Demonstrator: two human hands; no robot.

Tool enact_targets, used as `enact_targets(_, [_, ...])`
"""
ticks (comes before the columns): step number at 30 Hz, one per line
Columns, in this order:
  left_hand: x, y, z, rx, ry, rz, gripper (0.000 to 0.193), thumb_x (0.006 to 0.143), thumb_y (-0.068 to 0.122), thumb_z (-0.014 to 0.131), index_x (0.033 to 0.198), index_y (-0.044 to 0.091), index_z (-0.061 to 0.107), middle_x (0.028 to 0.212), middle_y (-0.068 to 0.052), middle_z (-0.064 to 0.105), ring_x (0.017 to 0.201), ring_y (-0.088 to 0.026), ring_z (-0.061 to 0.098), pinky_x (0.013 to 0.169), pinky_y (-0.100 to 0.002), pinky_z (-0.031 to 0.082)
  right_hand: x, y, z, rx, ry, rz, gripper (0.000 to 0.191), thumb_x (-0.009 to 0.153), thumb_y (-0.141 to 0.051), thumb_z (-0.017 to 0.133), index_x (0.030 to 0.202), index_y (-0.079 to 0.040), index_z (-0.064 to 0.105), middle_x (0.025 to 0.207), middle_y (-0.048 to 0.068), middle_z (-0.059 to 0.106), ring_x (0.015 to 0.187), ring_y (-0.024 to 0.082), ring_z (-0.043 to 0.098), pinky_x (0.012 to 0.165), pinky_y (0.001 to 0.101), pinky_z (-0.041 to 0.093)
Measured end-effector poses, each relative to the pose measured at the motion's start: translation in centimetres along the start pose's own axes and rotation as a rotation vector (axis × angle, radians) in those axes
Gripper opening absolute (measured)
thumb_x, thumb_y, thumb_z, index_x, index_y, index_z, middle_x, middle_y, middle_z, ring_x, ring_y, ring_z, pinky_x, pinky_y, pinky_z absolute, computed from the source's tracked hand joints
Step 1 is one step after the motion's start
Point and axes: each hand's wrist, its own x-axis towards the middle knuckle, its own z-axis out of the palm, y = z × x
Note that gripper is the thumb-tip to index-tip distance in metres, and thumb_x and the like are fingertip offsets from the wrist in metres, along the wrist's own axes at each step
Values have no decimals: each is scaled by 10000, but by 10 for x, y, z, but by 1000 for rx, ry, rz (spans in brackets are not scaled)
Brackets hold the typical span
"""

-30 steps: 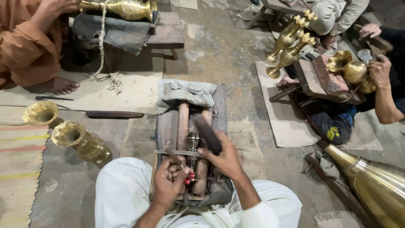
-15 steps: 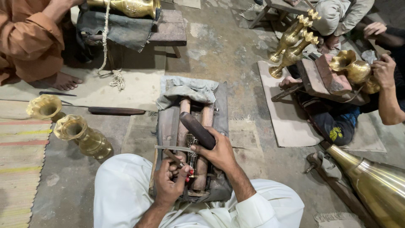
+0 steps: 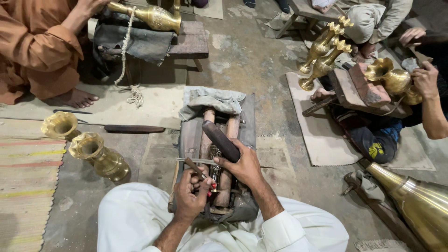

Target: The person sits on the floor with a small brass vase clamped in a wooden jig, holding a chisel against the vase surface and striking it with a hammer to engrave a decorative pattern, periodically repositioning the vase and chisel to work new areas.

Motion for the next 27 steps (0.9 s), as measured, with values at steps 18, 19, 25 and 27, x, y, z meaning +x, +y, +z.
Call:
enact_targets(18, [22,-6,-38,-351,-55,-313,296,925,126,701,1177,54,563,879,-162,773,709,-176,767,582,-274,608,-12,61,-16,335,54,117,551,753,-188,883,1229,0,678,1081,72,758,907,138,723,801,293,605])
enact_targets(19, [29,-7,-48,-306,-21,-427,293,916,134,698,1168,58,569,937,-145,787,710,-169,752,578,-274,599,-20,70,-22,377,86,127,561,731,-163,879,1222,5,665,1111,58,754,916,136,746,810,281,619])
enact_targets(25, [58,-13,-84,-287,-29,-792,267,929,187,667,1170,105,589,1064,-131,811,728,-147,717,561,-249,543,-56,109,-32,255,13,80,434,722,-74,906,1103,51,740,1048,110,692,955,159,667,865,318,534])
enact_targets(27, [63,-12,-83,-336,-38,-837,273,923,189,670,1171,122,580,1072,-130,797,725,-147,731,558,-240,532,-56,111,-25,157,22,64,370,721,-101,915,1047,16,784,1039,97,722,943,148,698,874,309,548])
